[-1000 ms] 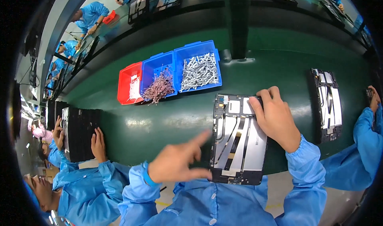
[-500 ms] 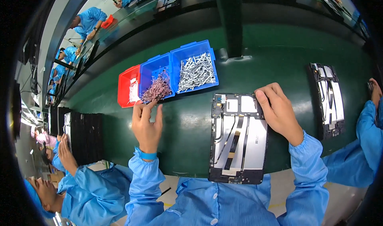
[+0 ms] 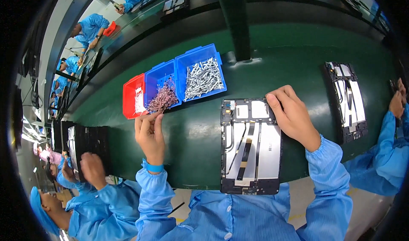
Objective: The person assembles tablet chassis by taking components from bins, attaching them onto each chassis by hand, and stacking the finished chassis.
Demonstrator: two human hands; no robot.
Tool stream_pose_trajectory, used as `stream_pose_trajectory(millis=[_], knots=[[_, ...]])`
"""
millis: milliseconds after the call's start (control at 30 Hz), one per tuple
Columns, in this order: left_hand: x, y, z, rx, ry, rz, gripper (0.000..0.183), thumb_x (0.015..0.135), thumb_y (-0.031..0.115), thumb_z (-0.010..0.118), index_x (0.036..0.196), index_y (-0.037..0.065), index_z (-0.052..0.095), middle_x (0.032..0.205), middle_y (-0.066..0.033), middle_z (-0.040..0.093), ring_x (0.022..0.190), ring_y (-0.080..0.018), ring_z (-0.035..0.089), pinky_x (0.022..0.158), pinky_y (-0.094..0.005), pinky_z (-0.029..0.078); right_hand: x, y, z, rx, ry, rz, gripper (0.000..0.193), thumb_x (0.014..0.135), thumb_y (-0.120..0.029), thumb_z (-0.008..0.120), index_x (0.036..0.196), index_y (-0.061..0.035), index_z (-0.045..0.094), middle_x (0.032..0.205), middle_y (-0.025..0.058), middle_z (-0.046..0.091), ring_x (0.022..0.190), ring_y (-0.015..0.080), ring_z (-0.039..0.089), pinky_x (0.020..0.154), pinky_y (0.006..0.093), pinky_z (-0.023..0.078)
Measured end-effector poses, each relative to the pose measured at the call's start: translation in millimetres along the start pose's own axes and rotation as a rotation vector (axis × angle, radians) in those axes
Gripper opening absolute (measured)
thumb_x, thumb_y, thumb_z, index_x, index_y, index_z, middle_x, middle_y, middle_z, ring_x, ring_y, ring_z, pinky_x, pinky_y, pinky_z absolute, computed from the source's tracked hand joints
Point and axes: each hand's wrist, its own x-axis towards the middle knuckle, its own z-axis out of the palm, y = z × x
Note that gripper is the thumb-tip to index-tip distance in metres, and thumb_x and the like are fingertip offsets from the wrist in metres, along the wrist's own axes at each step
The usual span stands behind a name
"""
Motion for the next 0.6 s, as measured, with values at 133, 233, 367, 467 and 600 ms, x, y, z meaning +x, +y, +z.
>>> stream_pose_trajectory(millis=[133, 233, 367, 467, 600], knots=[[3, 7, -1, -0.077, 0.068, -0.074, 0.011, 0.09, 0.0, 0.069, 0.101, 0.0, 0.071, 0.09, -0.0039, 0.056, 0.071, -0.0073, 0.052, 0.059, -0.0221, 0.042, 0, 2, 1, -0.005, -0.001, 0.001, 0.036, 0.104, -0.032, 0.049, 0.104, -0.0006, 0.066, 0.098, 0.015, 0.059, 0.087, 0.0325, 0.062, 0.077, 0.0384, 0.049], [2, 4, -3, -0.107, 0.066, -0.058, 0.013, 0.092, 0.0, 0.068, 0.104, 0.0, 0.071, 0.092, -0.0033, 0.056, 0.071, -0.0074, 0.051, 0.059, -0.0215, 0.04, 0, 3, 0, 0.0, -0.002, 0.0, 0.036, 0.104, -0.032, 0.048, 0.104, -0.0008, 0.066, 0.098, 0.0147, 0.059, 0.087, 0.0325, 0.062, 0.077, 0.0387, 0.049], [-2, -2, 1, -0.312, 0.069, -0.076, 0.013, 0.093, 0.001, 0.067, 0.105, 0.0, 0.071, 0.096, -0.0028, 0.057, 0.071, -0.0069, 0.05, 0.059, -0.0204, 0.039, -1, 2, -1, -0.007, 0.001, -0.002, 0.034, 0.103, -0.032, 0.05, 0.108, -0.0031, 0.066, 0.1, 0.0143, 0.059, 0.089, 0.0328, 0.063, 0.079, 0.0393, 0.05], [-9, 7, -2, -0.509, 0.061, -0.219, 0.014, 0.09, -0.001, 0.069, 0.104, 0.0, 0.072, 0.096, -0.0027, 0.055, 0.071, -0.0059, 0.051, 0.057, -0.0203, 0.041, -4, -1, -1, -0.034, 0.001, -0.043, 0.032, 0.101, -0.032, 0.052, 0.112, -0.0053, 0.066, 0.104, 0.0131, 0.059, 0.088, 0.0332, 0.064, 0.077, 0.0402, 0.051], [-28, 49, 3, -0.836, -0.354, -0.468, 0.015, 0.09, 0.0, 0.068, 0.104, 0.0, 0.073, 0.112, -0.0077, 0.061, 0.084, -0.009, 0.061, 0.065, -0.0186, 0.05, -8, -6, 5, -0.137, -0.015, -0.124, 0.029, 0.099, -0.03, 0.054, 0.114, -0.0079, 0.066, 0.11, 0.0107, 0.059, 0.081, 0.0331, 0.066, 0.07, 0.0417, 0.054]])
